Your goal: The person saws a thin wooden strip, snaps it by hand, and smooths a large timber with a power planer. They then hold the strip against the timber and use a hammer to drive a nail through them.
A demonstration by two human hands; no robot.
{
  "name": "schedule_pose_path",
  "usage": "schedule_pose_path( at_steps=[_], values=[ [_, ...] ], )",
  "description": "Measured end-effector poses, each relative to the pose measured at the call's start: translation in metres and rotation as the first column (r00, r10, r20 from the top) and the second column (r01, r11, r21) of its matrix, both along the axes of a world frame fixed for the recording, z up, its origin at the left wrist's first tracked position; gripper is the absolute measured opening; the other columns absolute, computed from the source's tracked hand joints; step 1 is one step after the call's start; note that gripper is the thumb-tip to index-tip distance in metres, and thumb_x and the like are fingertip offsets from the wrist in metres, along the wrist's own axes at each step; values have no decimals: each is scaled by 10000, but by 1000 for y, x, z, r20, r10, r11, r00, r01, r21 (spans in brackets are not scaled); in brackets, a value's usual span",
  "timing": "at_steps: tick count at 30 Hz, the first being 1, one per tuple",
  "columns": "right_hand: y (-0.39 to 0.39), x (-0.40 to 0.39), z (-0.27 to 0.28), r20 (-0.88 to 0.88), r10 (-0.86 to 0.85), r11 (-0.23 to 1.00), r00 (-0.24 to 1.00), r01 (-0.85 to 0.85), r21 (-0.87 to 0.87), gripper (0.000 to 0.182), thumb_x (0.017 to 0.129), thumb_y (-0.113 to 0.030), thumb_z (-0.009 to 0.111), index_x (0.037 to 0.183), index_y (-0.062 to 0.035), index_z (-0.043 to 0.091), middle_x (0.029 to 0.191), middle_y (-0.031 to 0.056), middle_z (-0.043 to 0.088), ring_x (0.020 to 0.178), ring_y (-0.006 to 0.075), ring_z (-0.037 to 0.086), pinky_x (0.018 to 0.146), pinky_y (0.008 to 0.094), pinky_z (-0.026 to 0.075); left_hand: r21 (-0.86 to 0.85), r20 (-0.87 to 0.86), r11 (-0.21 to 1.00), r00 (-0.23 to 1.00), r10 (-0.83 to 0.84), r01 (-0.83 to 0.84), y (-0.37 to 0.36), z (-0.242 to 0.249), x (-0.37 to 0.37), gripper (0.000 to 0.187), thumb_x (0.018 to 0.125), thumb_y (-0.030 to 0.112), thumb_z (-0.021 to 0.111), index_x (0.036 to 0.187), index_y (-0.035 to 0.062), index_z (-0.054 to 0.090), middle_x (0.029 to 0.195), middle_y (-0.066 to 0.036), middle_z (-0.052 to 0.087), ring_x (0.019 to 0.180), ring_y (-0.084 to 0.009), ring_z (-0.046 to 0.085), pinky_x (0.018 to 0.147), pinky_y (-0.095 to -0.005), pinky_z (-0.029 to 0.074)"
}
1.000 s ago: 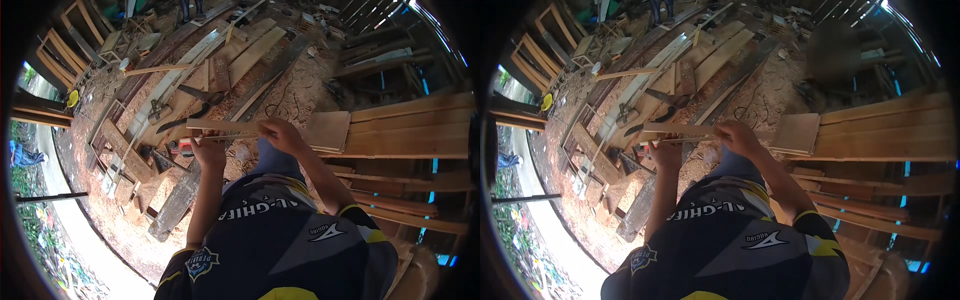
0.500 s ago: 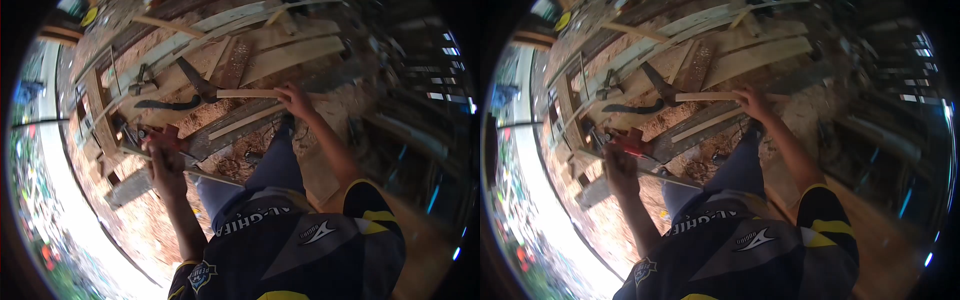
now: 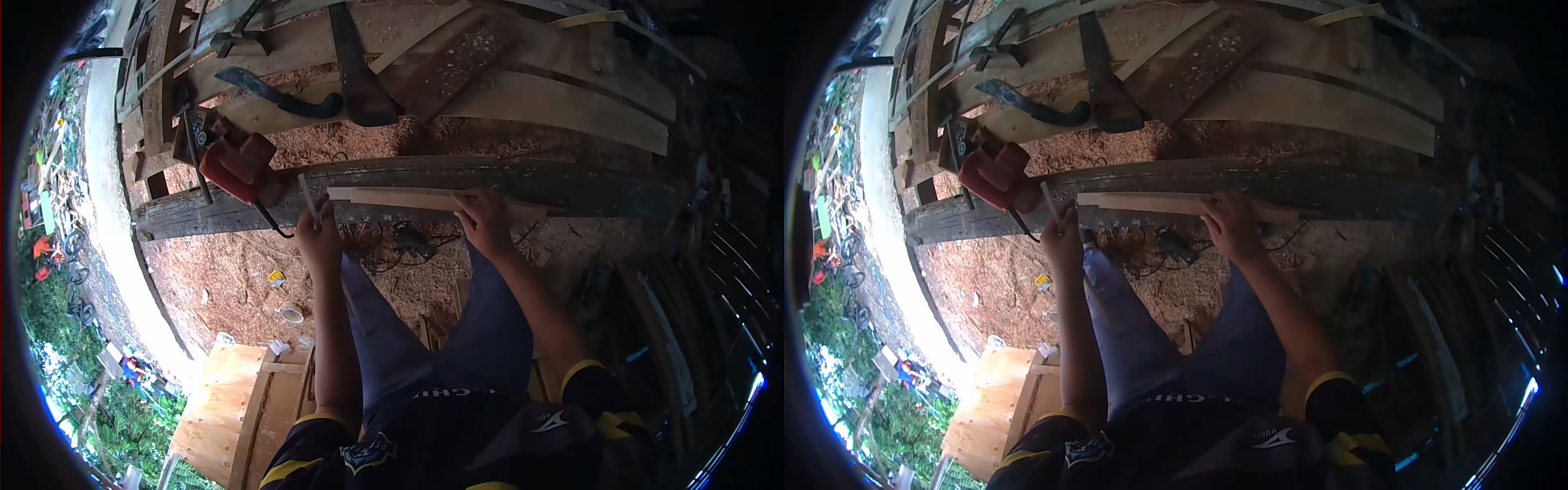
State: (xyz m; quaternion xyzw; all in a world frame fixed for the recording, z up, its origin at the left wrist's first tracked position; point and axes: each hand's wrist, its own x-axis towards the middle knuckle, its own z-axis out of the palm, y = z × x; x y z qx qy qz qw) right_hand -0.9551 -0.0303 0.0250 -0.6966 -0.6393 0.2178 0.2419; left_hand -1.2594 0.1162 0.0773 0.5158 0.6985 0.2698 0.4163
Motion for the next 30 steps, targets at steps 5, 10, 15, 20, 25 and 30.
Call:
schedule_pose_path(
  at_steps=[5, 10, 15, 20, 25, 30],
  values=[
    [13, -30, -23, 18, -20, 999, 1000, 19, 44, 447, 891, -96, 821, 1327, -140, 734, 1150, 105, 642, 1067, 333, 634, 962, 514, 489, -16, -193, 999, 980, -42, 40, 1, -54, -16, 329, 987, 226, 774, 1233, 8, 757, 1176, -167, 730, 1075, -326, 734, 923, -432, 569],
    [27, -45, -21, 52, -24, 998, 998, 21, 58, 441, 864, -36, 839, 1288, -128, 758, 1155, 105, 640, 1061, 330, 633, 945, 486, 485, 92, -186, 995, 982, -29, 47, 0, -70, -23, 344, 949, 246, 820, 1201, 18, 765, 1125, -176, 730, 1052, -358, 730, 915, -457, 566],
    [29, -50, -25, 64, -45, 998, 997, 42, 49, 440, 878, -56, 833, 1304, -126, 752, 1143, 114, 633, 1064, 338, 621, 956, 498, 481, 73, -149, 996, 988, -38, 50, 1, -80, -30, 324, 924, 244, 834, 1159, 26, 784, 1059, -166, 736, 1000, -359, 737, 883, -449, 567],
    [28, -52, -26, 106, -51, 997, 993, 45, 59, 470, 866, -59, 836, 1320, -141, 748, 1162, 115, 638, 1077, 336, 619, 974, 497, 470, 43, -156, 999, 988, -12, 19, 2, -74, -27, 313, 916, 250, 840, 1136, 34, 794, 1035, -165, 742, 953, -357, 747, 863, -448, 568],
    [27, -57, -28, 85, -81, 996, 993, 78, 42, 469, 882, -76, 829, 1336, -156, 741, 1179, 110, 637, 1095, 336, 617, 997, 503, 463, 46, -171, 999, 985, -20, 28, 3, -83, -33, 322, 910, 262, 850, 1121, 26, 792, 1030, -165, 750, 953, -356, 750, 861, -449, 569],
    [23, -61, -33, 110, -103, 994, 989, 100, 31, 455, 915, -87, 808, 1355, -164, 724, 1228, 105, 627, 1137, 337, 609, 1045, 526, 465, 50, -191, 997, 980, -51, 61, 6, -82, -32, 314, 911, 266, 856, 1098, 23, 789, 1037, -155, 775, 963, -320, 761, 870, -423, 572]
  ],
)
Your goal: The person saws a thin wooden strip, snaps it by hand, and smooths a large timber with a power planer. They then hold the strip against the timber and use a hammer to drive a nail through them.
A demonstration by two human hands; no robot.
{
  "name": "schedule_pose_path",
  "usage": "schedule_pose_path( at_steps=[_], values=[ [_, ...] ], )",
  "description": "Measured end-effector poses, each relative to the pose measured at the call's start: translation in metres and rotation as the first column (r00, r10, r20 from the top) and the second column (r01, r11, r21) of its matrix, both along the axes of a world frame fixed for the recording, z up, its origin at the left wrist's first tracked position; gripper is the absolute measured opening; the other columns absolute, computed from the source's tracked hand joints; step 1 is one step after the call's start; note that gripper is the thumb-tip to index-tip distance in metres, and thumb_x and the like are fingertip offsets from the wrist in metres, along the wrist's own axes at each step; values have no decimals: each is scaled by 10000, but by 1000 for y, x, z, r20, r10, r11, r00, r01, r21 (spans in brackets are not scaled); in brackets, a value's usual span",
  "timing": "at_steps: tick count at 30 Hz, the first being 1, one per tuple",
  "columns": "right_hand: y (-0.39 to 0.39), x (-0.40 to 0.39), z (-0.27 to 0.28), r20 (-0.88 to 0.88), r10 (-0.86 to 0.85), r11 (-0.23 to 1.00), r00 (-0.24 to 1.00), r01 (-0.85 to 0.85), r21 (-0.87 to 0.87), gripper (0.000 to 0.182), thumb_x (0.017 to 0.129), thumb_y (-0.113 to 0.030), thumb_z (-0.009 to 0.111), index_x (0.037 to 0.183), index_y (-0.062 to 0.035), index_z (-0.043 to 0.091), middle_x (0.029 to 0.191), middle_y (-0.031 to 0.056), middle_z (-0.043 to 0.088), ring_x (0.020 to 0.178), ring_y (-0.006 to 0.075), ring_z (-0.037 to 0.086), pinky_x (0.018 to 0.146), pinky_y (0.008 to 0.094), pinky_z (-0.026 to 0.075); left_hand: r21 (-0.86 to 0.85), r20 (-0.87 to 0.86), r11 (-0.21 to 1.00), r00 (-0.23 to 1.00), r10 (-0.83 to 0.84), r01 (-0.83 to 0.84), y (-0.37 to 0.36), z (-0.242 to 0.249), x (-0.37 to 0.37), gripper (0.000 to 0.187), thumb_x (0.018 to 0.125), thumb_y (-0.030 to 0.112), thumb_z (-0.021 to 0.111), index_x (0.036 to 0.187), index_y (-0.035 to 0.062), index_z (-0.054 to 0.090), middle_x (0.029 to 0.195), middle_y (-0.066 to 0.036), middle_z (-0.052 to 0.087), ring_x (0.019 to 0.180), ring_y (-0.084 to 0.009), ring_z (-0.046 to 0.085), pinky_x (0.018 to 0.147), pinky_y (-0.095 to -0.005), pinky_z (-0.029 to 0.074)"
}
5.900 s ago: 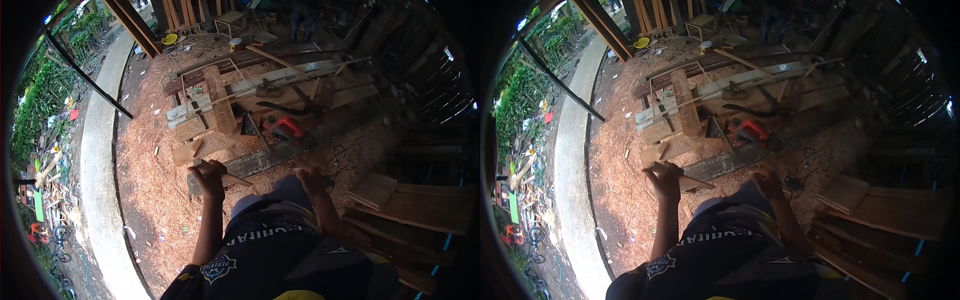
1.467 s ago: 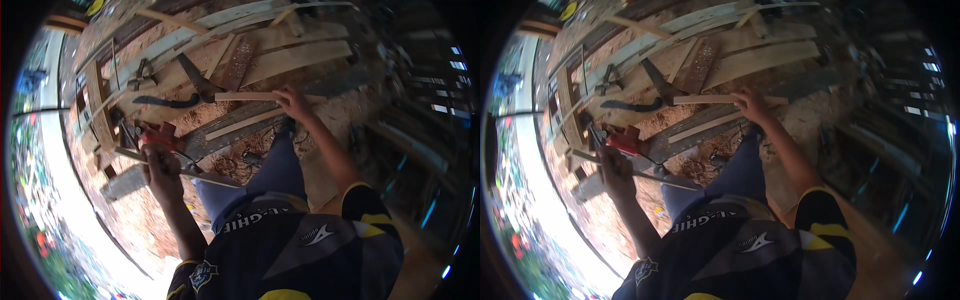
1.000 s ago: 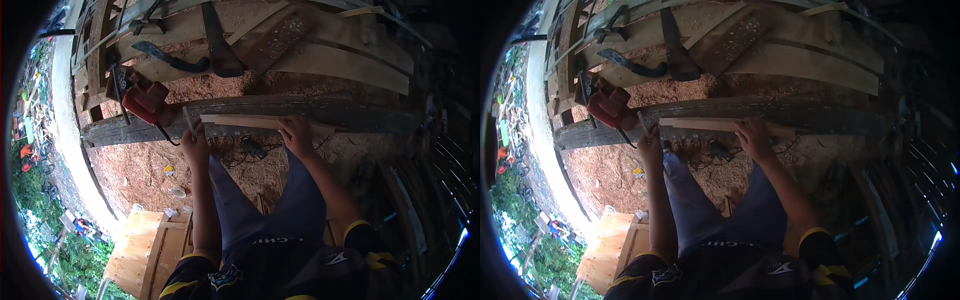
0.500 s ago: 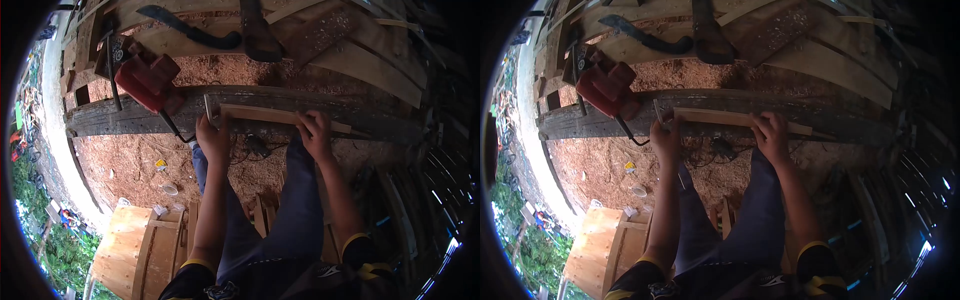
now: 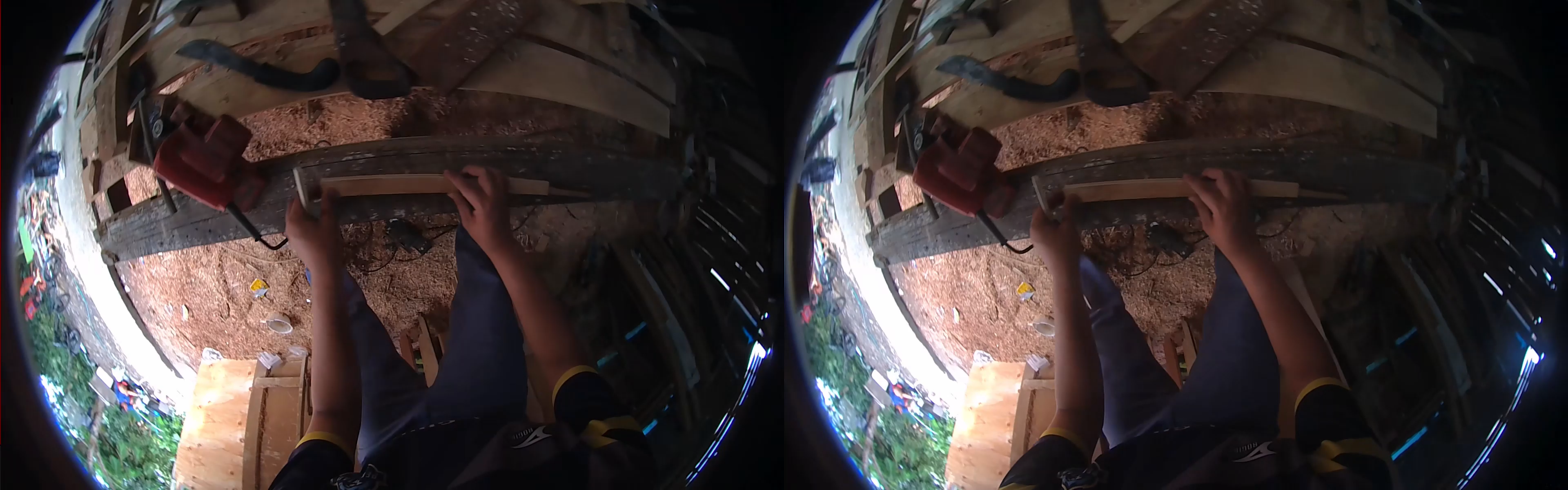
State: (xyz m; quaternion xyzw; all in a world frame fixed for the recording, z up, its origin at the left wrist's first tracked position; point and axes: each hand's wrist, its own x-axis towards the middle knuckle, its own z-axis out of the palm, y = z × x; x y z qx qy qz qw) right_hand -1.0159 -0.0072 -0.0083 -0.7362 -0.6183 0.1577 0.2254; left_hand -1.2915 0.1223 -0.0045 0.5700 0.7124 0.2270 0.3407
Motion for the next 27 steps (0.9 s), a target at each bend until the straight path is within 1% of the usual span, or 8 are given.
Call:
schedule_pose_path(
  at_steps=[2, 5, 6, 9, 14, 17, 22, 27],
  values=[
    [-2, 1, 0, -18, 2, 1000, 1000, -2, -7, 463, 919, -86, 804, 1367, -158, 711, 1249, 105, 621, 1155, 340, 606, 1064, 534, 465, -35, -10, 999, 1000, -10, 9, 4, -1, -3, 317, 908, 272, 860, 1094, 24, 791, 1021, -140, 794, 929, -270, 763, 848, -404, 574],
    [-3, 6, 4, -51, 3, 1000, 999, -3, 11, 490, 916, -84, 804, 1388, -147, 689, 1276, 107, 613, 1183, 347, 605, 1090, 548, 460, -13, -78, 997, 993, -83, 82, 8, 9, -1, 377, 909, 325, 867, 1092, 2, 802, 1005, -153, 813, 948, -280, 780, 866, -407, 583],
    [-6, 8, 6, -54, -8, 1000, 999, 9, 19, 502, 912, -84, 805, 1395, -144, 682, 1284, 109, 612, 1196, 349, 605, 1098, 553, 457, -30, -104, 998, 992, -66, 64, 9, 12, 2, 378, 906, 320, 867, 1085, -7, 804, 1021, -168, 811, 979, -301, 774, 904, -415, 572],
    [-23, 27, 8, -39, -75, 997, 996, 77, 31, 522, 902, -77, 806, 1402, -139, 671, 1313, 111, 610, 1234, 354, 601, 1115, 566, 451, 38, -173, 987, 974, -144, 153, 10, 7, -2, 323, 909, 291, 865, 1064, 15, 797, 994, -134, 807, 898, -248, 759, 806, -398, 574],
    [-59, 70, 14, 25, -252, 967, 968, 250, 53, 513, 884, -74, 814, 1376, -127, 679, 1326, 113, 625, 1261, 357, 602, 1121, 559, 455, -18, -157, 983, 970, -185, 184, 17, -5, -15, 385, 911, 292, 867, 1091, -42, 807, 1026, -167, 809, 974, -279, 765, 932, -415, 567],
    [-81, 103, 15, 41, -310, 950, 950, 308, 48, 495, 885, -93, 823, 1361, -122, 689, 1304, 105, 641, 1255, 348, 609, 1113, 547, 461, -45, -253, 977, 944, -213, 209, 21, 6, -9, 388, 908, 293, 871, 1085, -46, 805, 1025, -170, 808, 976, -267, 760, 926, -410, 565],
    [-100, 137, 9, -4, -256, 967, 967, 256, -12, 427, 898, -123, 821, 1311, -114, 713, 1271, 75, 656, 1234, 306, 622, 1092, 521, 467, -91, -162, 984, 973, -167, 154, 24, -4, -18, 384, 921, 263, 881, 1113, -58, 794, 1025, -121, 799, 958, -195, 726, 919, -363, 550],
    [-95, 138, 13, 64, -254, 962, 965, 259, -88, 347, 912, -127, 802, 1250, -113, 723, 1254, 56, 650, 1199, 285, 620, 1093, 506, 447, -96, -136, 988, 982, -130, 117, 24, -7, -20, 402, 910, 262, 891, 1130, -60, 791, 1034, -125, 798, 965, -206, 726, 924, -369, 549]
  ],
)
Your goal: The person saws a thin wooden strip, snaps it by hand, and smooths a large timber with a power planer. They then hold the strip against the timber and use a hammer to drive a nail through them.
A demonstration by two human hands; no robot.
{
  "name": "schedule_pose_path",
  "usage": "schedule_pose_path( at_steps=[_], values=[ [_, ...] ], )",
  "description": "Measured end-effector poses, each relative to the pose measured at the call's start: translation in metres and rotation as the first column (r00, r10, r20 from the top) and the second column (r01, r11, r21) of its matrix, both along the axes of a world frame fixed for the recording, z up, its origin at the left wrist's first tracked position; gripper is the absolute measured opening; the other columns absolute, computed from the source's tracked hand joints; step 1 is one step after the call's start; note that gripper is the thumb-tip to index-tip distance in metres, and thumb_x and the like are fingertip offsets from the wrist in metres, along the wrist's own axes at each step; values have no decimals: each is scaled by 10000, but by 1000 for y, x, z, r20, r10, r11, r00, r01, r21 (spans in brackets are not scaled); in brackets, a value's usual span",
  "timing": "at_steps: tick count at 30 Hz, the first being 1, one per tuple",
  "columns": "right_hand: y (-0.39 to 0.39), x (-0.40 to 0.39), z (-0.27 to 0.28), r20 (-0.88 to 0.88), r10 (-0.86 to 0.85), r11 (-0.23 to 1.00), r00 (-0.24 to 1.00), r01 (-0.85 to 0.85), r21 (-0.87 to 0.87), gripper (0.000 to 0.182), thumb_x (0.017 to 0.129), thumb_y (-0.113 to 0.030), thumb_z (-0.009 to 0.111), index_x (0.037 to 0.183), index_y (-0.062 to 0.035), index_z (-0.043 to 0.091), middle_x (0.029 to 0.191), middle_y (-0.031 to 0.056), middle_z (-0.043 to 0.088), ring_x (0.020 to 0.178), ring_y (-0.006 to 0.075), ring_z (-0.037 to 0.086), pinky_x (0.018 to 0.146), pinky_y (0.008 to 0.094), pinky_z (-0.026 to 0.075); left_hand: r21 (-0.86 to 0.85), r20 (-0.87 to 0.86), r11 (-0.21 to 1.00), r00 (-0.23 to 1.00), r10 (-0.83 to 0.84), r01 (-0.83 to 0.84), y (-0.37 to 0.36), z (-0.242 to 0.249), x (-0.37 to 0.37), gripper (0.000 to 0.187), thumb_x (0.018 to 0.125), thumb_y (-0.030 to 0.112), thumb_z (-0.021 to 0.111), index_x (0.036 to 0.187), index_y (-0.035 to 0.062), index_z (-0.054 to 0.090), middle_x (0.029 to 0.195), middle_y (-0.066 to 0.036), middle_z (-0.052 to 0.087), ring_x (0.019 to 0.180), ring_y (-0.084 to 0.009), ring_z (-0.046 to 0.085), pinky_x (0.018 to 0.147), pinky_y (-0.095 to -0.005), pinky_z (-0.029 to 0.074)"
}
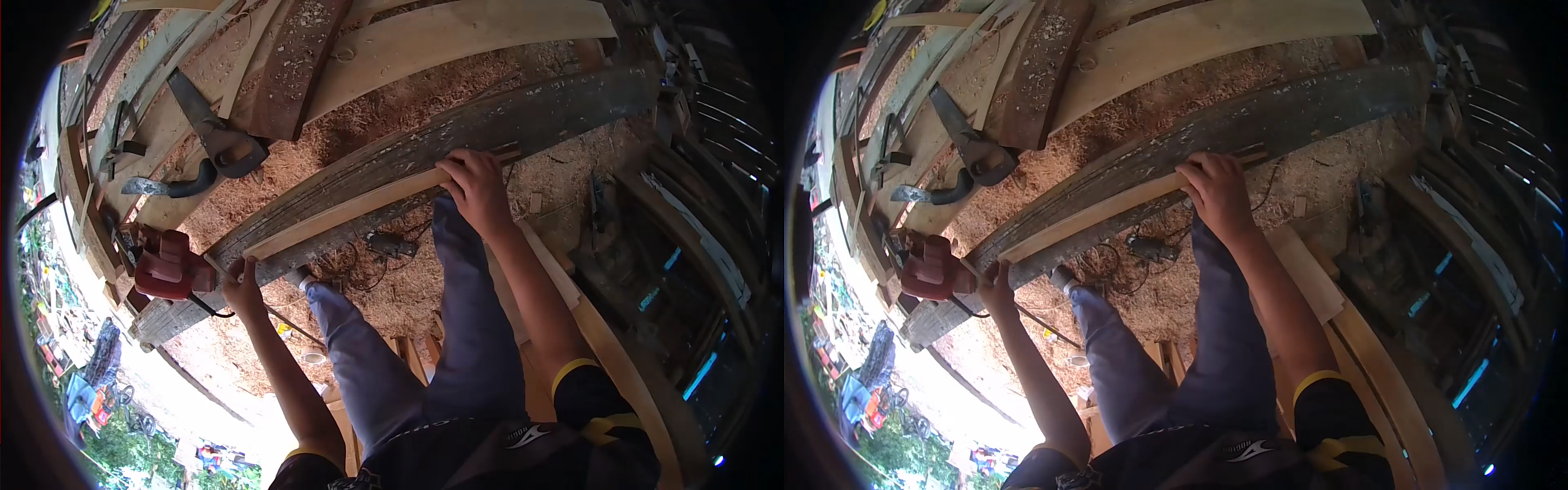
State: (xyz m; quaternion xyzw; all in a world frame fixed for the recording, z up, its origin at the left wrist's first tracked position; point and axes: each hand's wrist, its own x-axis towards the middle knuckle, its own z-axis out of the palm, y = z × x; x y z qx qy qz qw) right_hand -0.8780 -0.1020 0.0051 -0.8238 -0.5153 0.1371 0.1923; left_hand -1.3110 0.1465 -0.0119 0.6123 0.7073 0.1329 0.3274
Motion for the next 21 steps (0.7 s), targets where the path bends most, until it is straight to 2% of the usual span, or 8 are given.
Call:
schedule_pose_path(
  at_steps=[7, 10, 13, 16, 21],
  values=[
    [3, 1, -1, 65, 48, 999, 997, -48, -2, 330, 913, -113, 790, 1234, -109, 714, 1247, 58, 645, 1214, 282, 606, 1081, 509, 439, 17, 12, 1000, 1000, -21, 20, 0, 1, 1, 416, 884, 276, 911, 1106, -58, 802, 1009, -136, 801, 948, -214, 737, 914, -376, 558],
    [7, 1, 8, 47, 67, 996, 997, -64, -62, 373, 909, -118, 795, 1271, -112, 706, 1255, 63, 646, 1226, 289, 599, 1093, 518, 433, 33, 16, 999, 999, -36, 35, -1, 3, 2, 417, 879, 284, 913, 1084, -62, 805, 1007, -153, 805, 946, -220, 746, 904, -379, 564],
    [22, -8, 25, 140, 99, 993, 985, -90, -70, 422, 902, -119, 801, 1310, -119, 696, 1268, 69, 647, 1226, 300, 604, 1108, 517, 433, 21, 39, 999, 998, -45, 45, -1, 4, 3, 393, 893, 278, 895, 1073, -61, 807, 995, -158, 811, 933, -227, 755, 897, -379, 566],
    [40, -28, 22, 52, 240, 969, 969, -242, 41, 453, 891, -135, 822, 1326, -125, 694, 1278, 78, 646, 1220, 312, 613, 1108, 506, 448, 27, 46, 998, 997, -59, 58, -1, 8, 5, 333, 899, 247, 879, 1034, -50, 813, 940, -141, 812, 905, -219, 758, 892, -375, 563],
    [76, -84, -7, -66, 356, 923, 932, -340, 181, 451, 891, -200, 840, 1313, -131, 698, 1256, 74, 650, 1199, 309, 625, 1090, 492, 470, 27, 118, 999, 993, -23, 20, -2, 6, 5, 304, 892, 235, 880, 1014, -37, 822, 925, -141, 814, 906, -217, 763, 903, -376, 564]
  ],
)
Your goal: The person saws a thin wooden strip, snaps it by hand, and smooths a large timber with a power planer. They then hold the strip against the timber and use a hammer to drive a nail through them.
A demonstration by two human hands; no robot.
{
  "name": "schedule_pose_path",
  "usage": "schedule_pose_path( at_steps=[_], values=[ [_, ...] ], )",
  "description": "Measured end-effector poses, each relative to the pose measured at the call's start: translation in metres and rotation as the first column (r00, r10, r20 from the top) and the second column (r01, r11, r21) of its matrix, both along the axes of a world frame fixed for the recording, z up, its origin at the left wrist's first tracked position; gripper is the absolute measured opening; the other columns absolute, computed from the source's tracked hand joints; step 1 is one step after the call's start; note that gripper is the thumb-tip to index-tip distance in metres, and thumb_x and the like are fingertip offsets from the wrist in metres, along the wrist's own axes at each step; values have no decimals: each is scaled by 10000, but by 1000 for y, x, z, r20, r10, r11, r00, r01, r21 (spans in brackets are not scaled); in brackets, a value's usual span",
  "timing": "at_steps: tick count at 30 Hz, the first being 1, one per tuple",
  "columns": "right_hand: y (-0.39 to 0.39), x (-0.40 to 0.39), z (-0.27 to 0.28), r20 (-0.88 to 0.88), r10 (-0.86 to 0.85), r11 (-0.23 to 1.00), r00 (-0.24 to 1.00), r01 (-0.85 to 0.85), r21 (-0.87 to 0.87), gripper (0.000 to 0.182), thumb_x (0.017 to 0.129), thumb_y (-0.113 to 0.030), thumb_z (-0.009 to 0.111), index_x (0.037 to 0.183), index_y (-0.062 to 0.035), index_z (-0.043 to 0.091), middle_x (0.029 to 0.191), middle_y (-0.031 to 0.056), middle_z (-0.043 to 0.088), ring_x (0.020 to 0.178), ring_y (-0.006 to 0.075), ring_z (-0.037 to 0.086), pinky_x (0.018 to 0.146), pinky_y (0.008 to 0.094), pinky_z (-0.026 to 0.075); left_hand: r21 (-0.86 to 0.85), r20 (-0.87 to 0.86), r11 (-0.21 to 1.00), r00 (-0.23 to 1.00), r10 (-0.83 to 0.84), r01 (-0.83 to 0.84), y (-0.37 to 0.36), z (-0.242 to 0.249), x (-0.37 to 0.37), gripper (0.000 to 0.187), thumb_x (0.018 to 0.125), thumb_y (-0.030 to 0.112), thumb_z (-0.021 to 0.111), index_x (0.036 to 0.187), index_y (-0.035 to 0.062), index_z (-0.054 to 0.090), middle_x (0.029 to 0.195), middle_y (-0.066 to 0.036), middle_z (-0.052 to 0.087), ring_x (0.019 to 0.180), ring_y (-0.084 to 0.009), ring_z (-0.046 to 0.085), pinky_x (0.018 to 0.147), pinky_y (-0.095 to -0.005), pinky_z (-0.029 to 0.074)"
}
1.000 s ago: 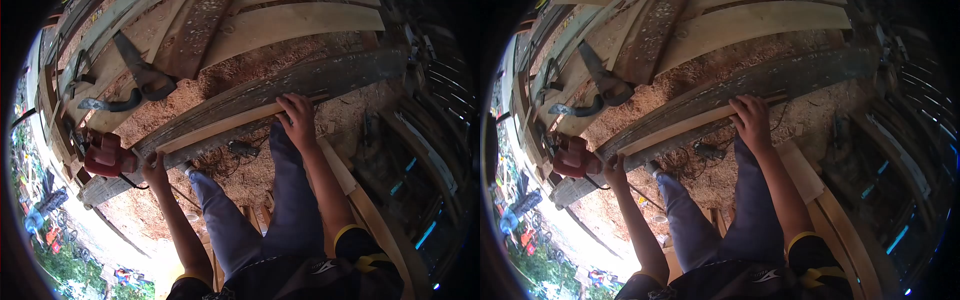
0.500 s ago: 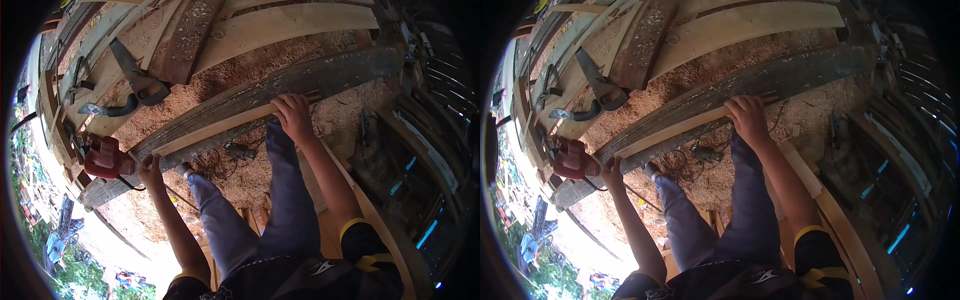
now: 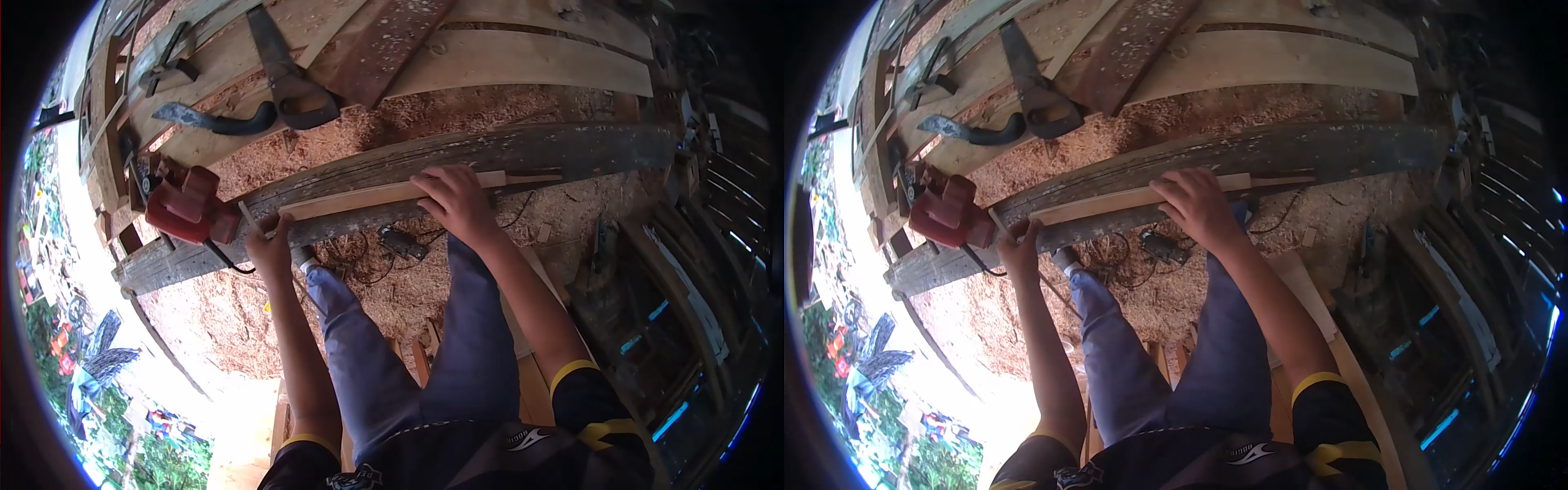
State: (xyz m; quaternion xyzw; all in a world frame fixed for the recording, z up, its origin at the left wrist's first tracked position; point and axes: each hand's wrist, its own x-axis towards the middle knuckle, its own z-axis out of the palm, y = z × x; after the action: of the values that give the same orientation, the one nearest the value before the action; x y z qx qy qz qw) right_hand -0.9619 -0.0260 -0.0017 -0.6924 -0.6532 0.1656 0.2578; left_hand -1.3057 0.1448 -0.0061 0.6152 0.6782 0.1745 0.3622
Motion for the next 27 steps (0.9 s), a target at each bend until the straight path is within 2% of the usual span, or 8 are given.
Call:
schedule_pose_path(
  at_steps=[4, 10, 19, 22, 24, 25, 26, 27],
  values=[
    [19, -27, -10, -19, 2, 1000, 1000, -2, 0, 431, 884, -234, 845, 1281, -131, 713, 1200, 70, 648, 1151, 302, 630, 1038, 493, 478, -17, 13, 998, 998, 56, -56, -3, 1, 4, 315, 884, 233, 888, 1038, -34, 821, 960, -141, 812, 923, -228, 766, 893, -378, 574],
    [24, -30, -14, -23, -30, 1000, 999, 30, 1, 426, 831, -215, 895, 1221, -128, 747, 1158, 69, 641, 1092, 304, 627, 962, 481, 486, -18, 28, 994, 994, 104, -104, -9, 9, 13, 360, 900, 255, 877, 1118, -25, 816, 1010, -149, 810, 955, -227, 763, 880, -378, 574],
    [27, -32, -11, -68, -38, 999, 997, 37, -5, 403, 813, -177, 900, 1184, -106, 760, 1148, 81, 648, 1087, 318, 628, 956, 484, 479, -84, 137, 984, 977, 167, -156, -7, 8, 10, 377, 883, 267, 886, 1102, -32, 817, 926, -154, 813, 895, -230, 776, 847, -383, 584],
    [28, -30, -7, -86, -22, 1000, 996, 21, -19, 401, 815, -162, 901, 1182, -99, 752, 1148, 88, 650, 1102, 332, 626, 934, 482, 488, -41, 47, 996, 995, 82, -81, -7, 11, 9, 398, 901, 281, 865, 1112, -45, 778, 991, -201, 796, 955, -293, 773, 873, -406, 579],
    [27, -31, 0, -92, -60, 998, 994, 62, 21, 357, 842, -146, 877, 1168, -86, 745, 1125, 104, 655, 1082, 354, 635, 913, 485, 499, 55, 77, 995, 994, 76, -80, -13, 18, 14, 428, 916, 304, 848, 1135, -44, 731, 1036, -230, 771, 997, -338, 754, 885, -424, 570],
    [27, -32, 7, -99, -71, 996, 993, 76, 45, 335, 855, -138, 864, 1161, -79, 741, 1114, 112, 658, 1072, 364, 639, 903, 487, 505, 107, 89, 990, 993, 77, -87, -15, 33, 18, 443, 923, 316, 839, 1146, -44, 708, 1058, -244, 759, 1018, -360, 745, 891, -433, 565],
    [25, -32, 17, -95, -98, 995, 991, 99, 9, 309, 876, -151, 846, 1156, -75, 739, 1123, 126, 662, 1075, 380, 644, 904, 498, 511, 68, 79, 996, 996, 49, -54, -19, 50, 20, 466, 969, 325, 794, 1212, -35, 626, 1123, -235, 716, 1046, -376, 704, 926, -454, 544],
    [21, -31, 30, -92, -121, 993, 988, 119, -20, 285, 897, -164, 828, 1150, -70, 737, 1133, 140, 665, 1078, 395, 649, 904, 510, 518, 85, 226, 991, 971, 78, -100, -24, 66, 22, 441, 993, 326, 765, 1217, -26, 623, 1116, -210, 709, 1014, -341, 694, 903, -443, 540]
  ],
)
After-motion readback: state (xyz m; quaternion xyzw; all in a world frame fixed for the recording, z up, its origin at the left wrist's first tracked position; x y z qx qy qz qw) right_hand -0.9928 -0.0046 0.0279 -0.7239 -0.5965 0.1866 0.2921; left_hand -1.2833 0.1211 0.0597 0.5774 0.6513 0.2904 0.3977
